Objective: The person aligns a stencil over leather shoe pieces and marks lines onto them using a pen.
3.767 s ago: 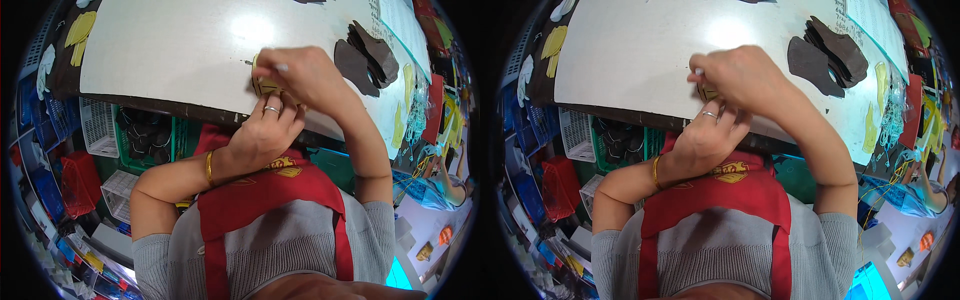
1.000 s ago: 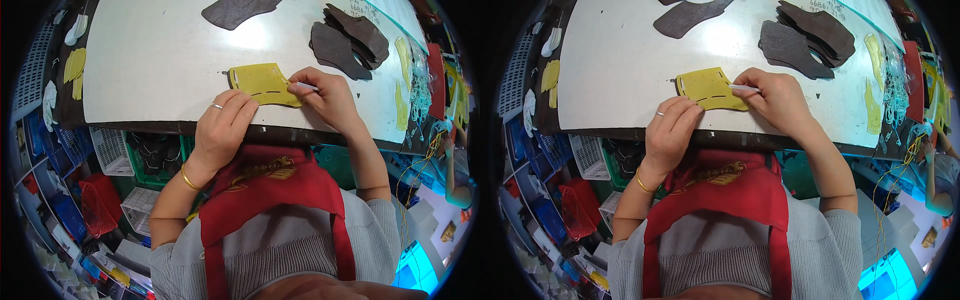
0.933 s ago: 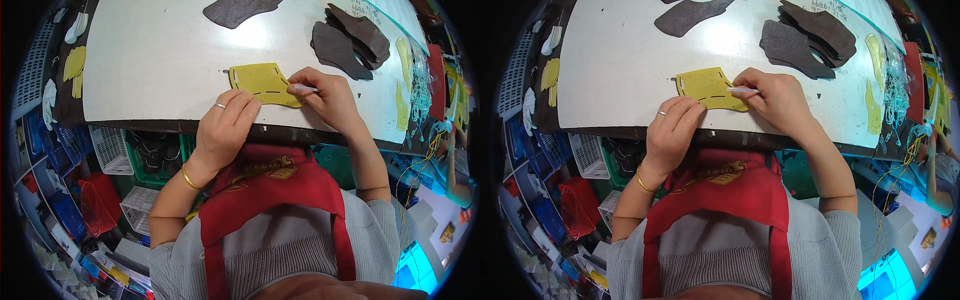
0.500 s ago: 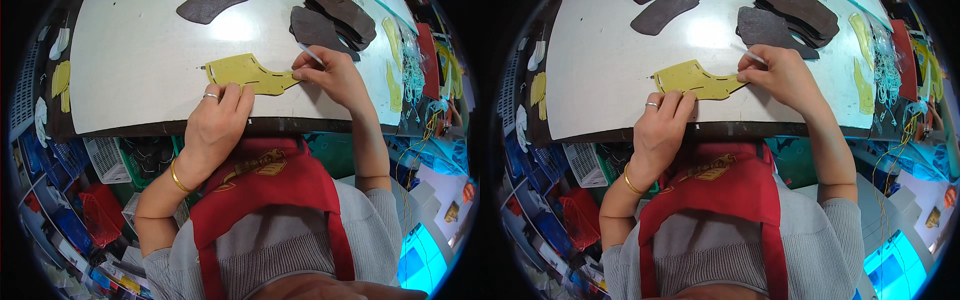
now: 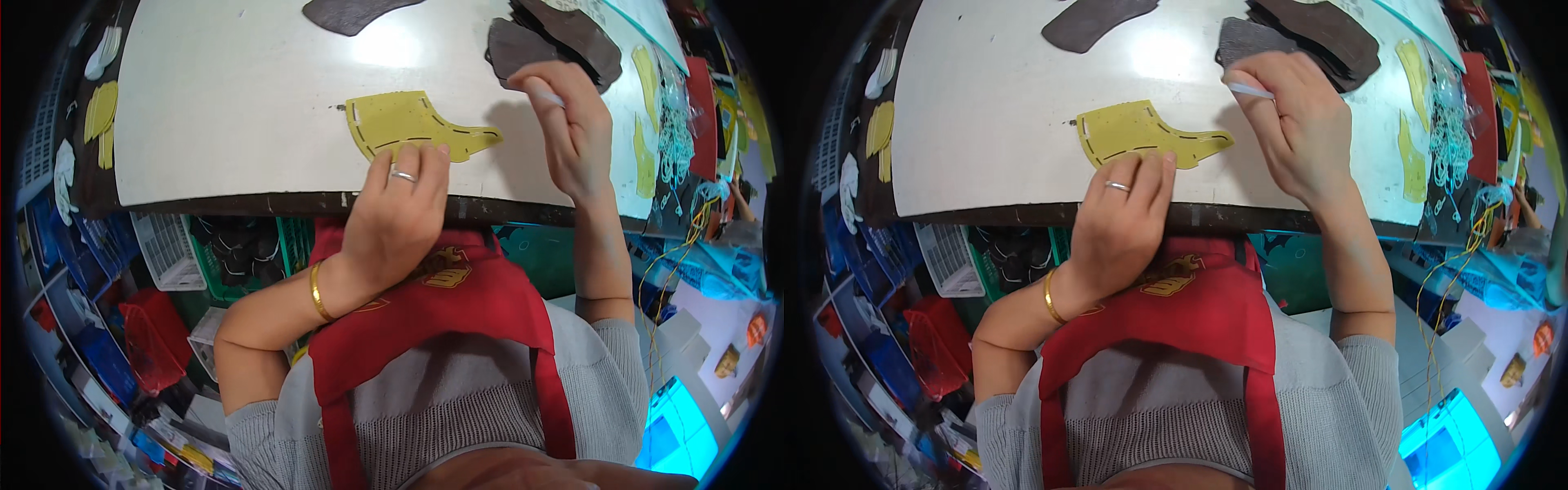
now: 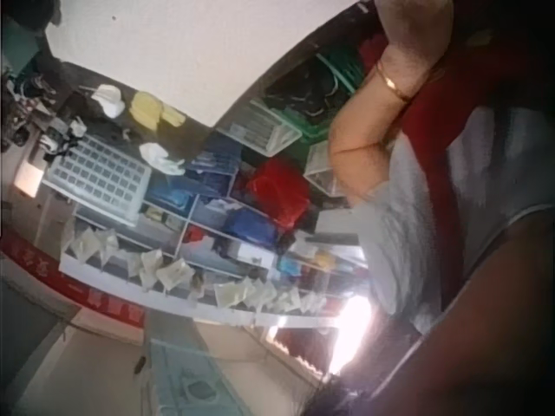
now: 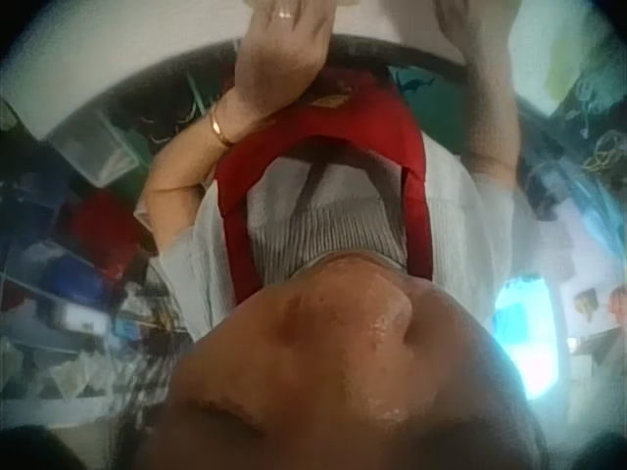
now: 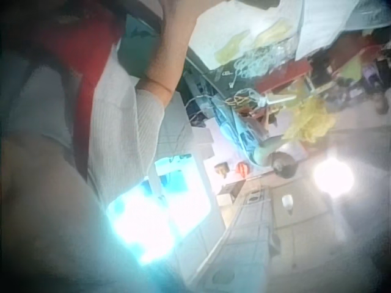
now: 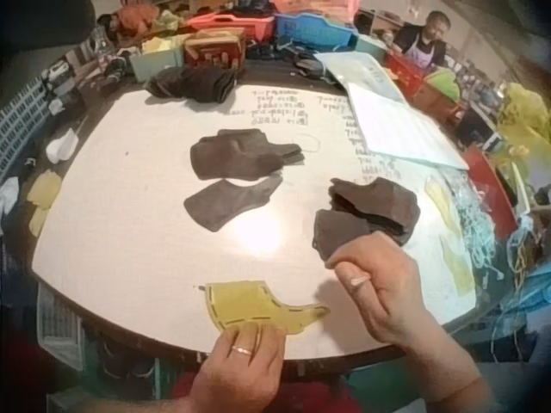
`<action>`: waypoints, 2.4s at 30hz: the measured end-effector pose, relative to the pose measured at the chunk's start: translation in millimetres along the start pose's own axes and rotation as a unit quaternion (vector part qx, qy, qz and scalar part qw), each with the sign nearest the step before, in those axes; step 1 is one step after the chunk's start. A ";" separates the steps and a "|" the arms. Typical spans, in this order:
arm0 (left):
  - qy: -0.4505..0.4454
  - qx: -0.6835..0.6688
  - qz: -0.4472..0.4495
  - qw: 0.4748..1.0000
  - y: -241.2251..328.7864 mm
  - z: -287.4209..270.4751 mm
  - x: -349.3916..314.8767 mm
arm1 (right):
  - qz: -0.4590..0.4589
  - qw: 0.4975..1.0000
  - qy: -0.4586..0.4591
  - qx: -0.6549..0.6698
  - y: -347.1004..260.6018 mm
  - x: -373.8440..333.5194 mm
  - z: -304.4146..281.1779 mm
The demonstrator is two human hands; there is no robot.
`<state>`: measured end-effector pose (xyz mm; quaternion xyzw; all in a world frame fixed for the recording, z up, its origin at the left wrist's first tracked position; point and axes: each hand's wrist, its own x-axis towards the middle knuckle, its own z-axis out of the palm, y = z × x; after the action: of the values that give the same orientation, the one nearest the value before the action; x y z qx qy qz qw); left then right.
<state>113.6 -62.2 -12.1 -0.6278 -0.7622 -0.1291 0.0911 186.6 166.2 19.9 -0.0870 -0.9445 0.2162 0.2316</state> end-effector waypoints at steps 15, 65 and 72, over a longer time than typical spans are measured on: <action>-0.005 -0.022 -0.044 0.999 15.6 3.9 -6.1 | -0.193 0.971 -0.141 0.027 -50.3 68.8 80.6; 0.019 0.045 -0.057 0.997 -9.8 -0.3 28.6 | 0.019 0.983 -0.181 0.001 -13.6 -13.8 4.4; 0.075 0.043 -0.131 0.988 -104.0 14.4 63.1 | 0.189 0.980 0.028 -0.058 60.1 -28.3 -58.7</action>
<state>-0.3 -17.4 -15.4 -0.5062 -0.8339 -0.1536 0.1575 243.1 233.8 28.5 -0.2838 -0.9149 0.1984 0.2076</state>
